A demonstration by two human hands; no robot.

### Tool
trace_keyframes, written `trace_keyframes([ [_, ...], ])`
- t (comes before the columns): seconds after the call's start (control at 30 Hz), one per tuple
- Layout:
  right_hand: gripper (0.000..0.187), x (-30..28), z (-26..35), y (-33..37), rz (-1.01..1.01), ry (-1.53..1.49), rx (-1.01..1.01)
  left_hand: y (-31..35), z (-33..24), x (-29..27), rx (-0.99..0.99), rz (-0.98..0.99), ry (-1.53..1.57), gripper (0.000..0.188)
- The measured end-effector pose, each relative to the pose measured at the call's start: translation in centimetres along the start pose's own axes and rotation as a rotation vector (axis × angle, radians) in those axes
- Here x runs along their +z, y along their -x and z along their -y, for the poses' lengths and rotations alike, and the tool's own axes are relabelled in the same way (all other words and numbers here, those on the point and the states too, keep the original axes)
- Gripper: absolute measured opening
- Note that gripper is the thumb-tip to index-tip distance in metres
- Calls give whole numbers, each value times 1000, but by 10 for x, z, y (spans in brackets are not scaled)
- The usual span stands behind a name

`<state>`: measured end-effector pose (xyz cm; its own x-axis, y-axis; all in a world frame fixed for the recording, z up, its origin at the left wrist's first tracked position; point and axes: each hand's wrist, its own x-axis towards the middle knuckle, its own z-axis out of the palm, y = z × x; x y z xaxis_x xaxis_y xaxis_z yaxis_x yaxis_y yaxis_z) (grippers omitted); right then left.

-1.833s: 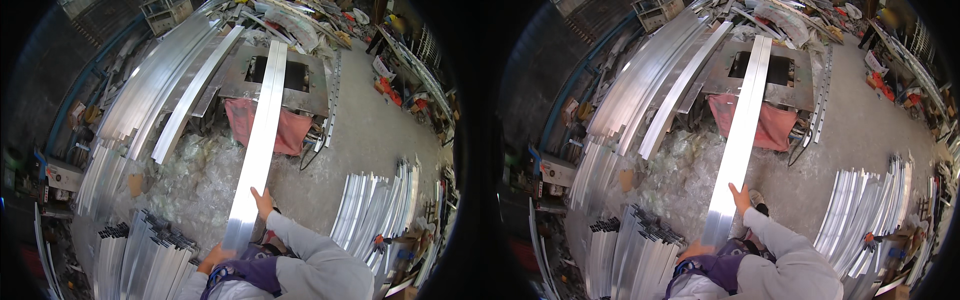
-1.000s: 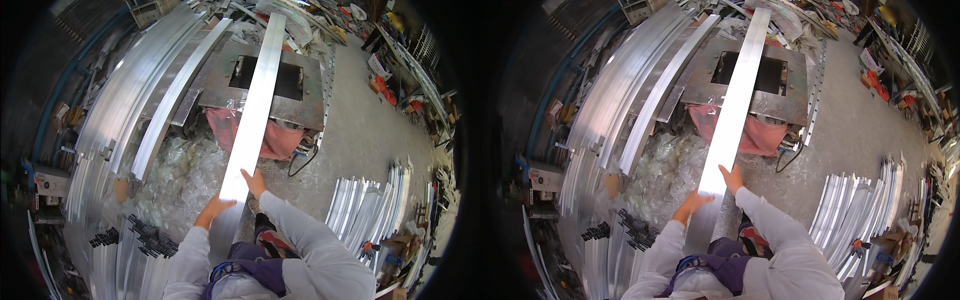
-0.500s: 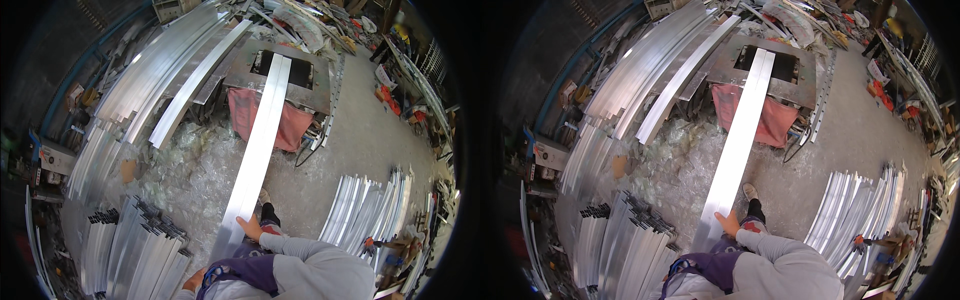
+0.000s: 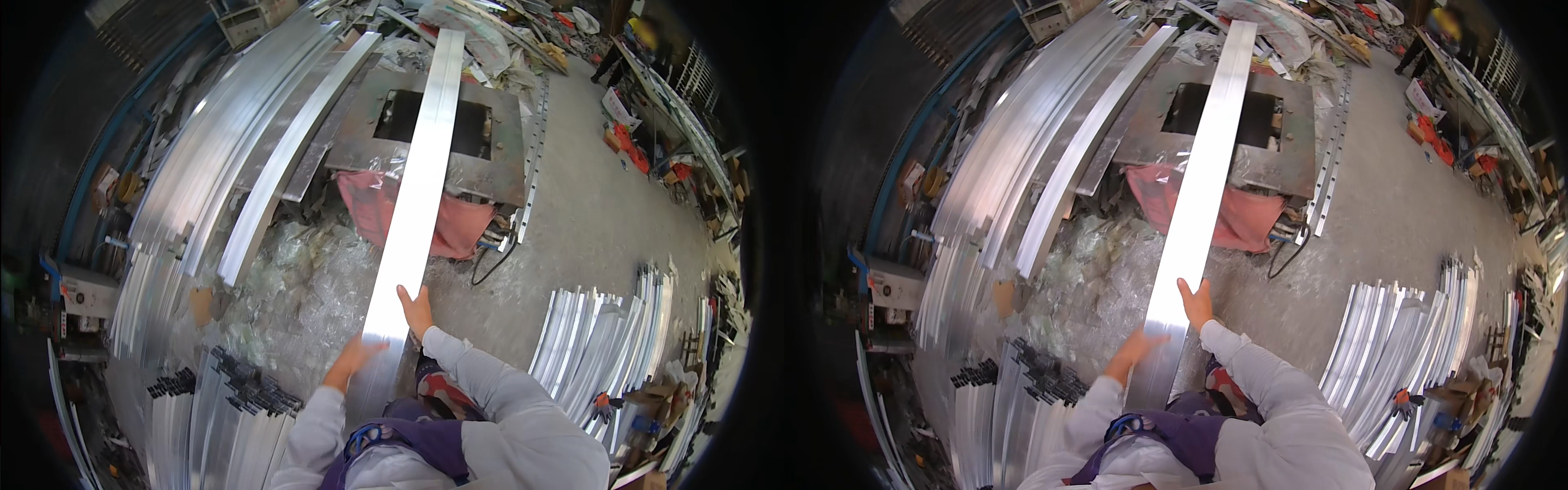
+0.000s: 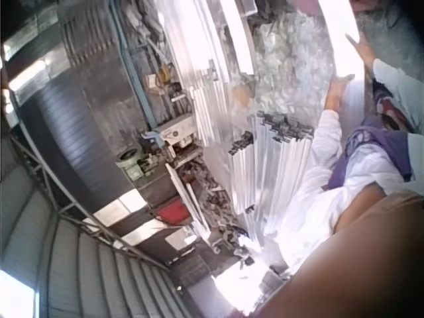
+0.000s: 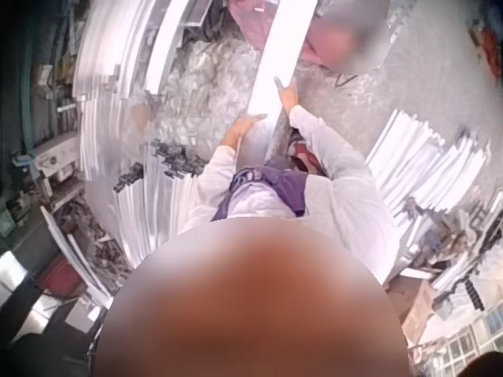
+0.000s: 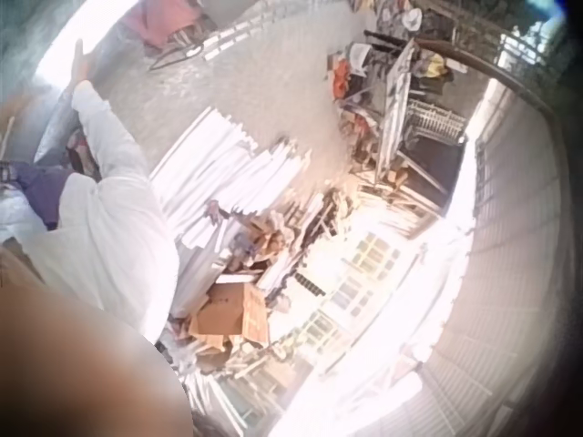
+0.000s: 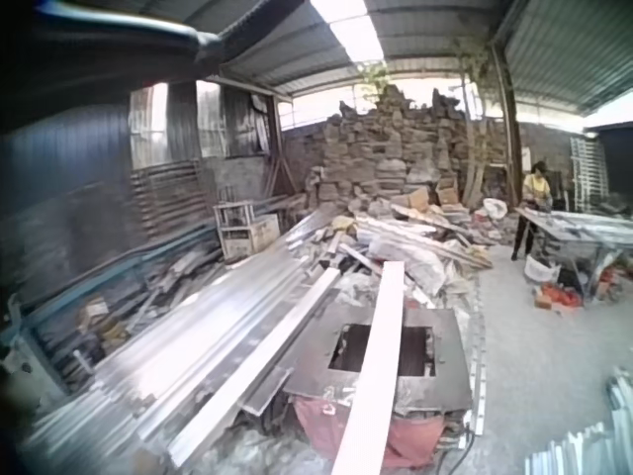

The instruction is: The person repeatedly picks up long silver metal profiles from a pile, wipes each one with a red cloth, and places it on a nearby surface. The action is performed one at a time in a repetitive cycle throughout the clip.

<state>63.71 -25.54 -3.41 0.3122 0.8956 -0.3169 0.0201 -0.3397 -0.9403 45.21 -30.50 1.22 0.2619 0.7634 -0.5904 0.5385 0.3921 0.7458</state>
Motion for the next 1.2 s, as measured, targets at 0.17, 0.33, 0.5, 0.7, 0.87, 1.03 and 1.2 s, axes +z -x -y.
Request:
trace_keyframes([
  [0.17, 51, -6, 51, -107, -124, -11, -98, -165, -133, -33, 238, 20, 223, 55],
  [0.33, 64, -34, 109, -217, -125, 50, -98, -238, -232, -48, 250, 19, 224, 63],
  [0.5, 68, -33, 114, -247, -127, 83, -52, -265, -236, -53, 302, 3, 262, 61],
  [0.7, 59, 1, 35, -169, 8, -76, -249, -225, -127, -49, 260, -46, 105, 55],
  [0.87, 58, -13, -1, -28, 394, -23, 247, -93, -20, -18, 140, 17, 130, 52],
  [1.03, 47, -1, -41, 74, 379, -10, 245, 72, 133, 23, -7, 100, 221, 67],
  [1.2, 48, -1, -100, 179, 827, -449, 713, 234, 259, 52, -253, 230, 386, 68],
])
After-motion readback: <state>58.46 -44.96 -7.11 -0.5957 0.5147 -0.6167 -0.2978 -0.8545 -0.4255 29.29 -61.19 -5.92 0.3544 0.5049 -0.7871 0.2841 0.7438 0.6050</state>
